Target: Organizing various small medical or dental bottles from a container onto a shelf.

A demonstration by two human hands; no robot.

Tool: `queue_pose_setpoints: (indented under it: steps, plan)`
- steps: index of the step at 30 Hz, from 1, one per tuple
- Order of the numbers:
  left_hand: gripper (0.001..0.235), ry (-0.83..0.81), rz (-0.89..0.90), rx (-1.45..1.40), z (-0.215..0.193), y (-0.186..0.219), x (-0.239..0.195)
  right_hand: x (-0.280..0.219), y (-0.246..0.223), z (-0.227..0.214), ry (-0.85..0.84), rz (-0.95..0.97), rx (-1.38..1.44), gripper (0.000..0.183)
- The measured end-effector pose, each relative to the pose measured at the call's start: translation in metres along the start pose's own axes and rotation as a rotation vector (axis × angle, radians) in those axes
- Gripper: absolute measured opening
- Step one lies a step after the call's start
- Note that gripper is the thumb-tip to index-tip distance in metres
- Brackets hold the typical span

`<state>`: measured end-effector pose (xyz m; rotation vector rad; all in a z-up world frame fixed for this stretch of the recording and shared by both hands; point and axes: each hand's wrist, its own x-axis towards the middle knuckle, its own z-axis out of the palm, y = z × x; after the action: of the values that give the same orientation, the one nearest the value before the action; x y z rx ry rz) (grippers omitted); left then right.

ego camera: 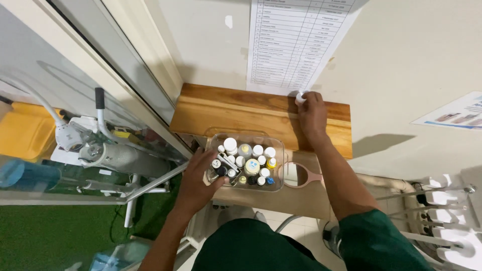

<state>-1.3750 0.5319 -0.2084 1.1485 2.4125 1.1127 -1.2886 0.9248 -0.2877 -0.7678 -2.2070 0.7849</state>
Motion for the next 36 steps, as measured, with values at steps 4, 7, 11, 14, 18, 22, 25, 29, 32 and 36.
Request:
queue_pose_setpoints:
  steps: [4,7,11,14,18,22,25,29,32,36]
  plan:
    - [0.068,0.08,0.095,0.05,0.009,-0.007,-0.001,-0.013,-0.006,-0.005,0.18,-0.189,-0.153,0.016]
    - [0.058,0.104,0.106,0.064,0.015,-0.013,-0.001,-0.024,-0.04,-0.018,0.006,-0.1,-0.045,0.013]
    - [0.056,0.134,0.151,0.054,0.018,-0.013,-0.001,-0.052,-0.103,-0.033,-0.5,-0.047,0.224,0.013]
    - [0.063,0.144,0.166,0.046,0.017,-0.013,-0.002,-0.083,-0.15,-0.033,-0.736,-0.121,0.288,0.025]
    - [0.079,0.09,0.103,0.013,0.008,-0.004,0.0,-0.106,-0.202,-0.034,-0.85,-0.248,0.058,0.067]
    - [0.078,0.111,0.118,0.04,0.015,-0.016,-0.001,-0.125,-0.208,-0.021,-0.797,-0.274,-0.073,0.069]
    - [0.071,0.104,0.116,0.082,0.015,-0.013,0.003,-0.129,-0.205,-0.018,-0.769,-0.214,-0.055,0.058]
    - [0.073,0.09,0.051,0.091,0.013,0.0,0.011,-0.124,-0.199,-0.017,-0.748,-0.238,-0.015,0.06]
    - [0.072,0.133,0.037,0.096,0.017,0.001,0.012,-0.126,-0.193,-0.012,-0.729,-0.22,-0.069,0.054]
    - [0.07,0.195,0.041,0.147,0.024,0.003,0.016,-0.13,-0.191,-0.008,-0.663,-0.246,-0.112,0.052]
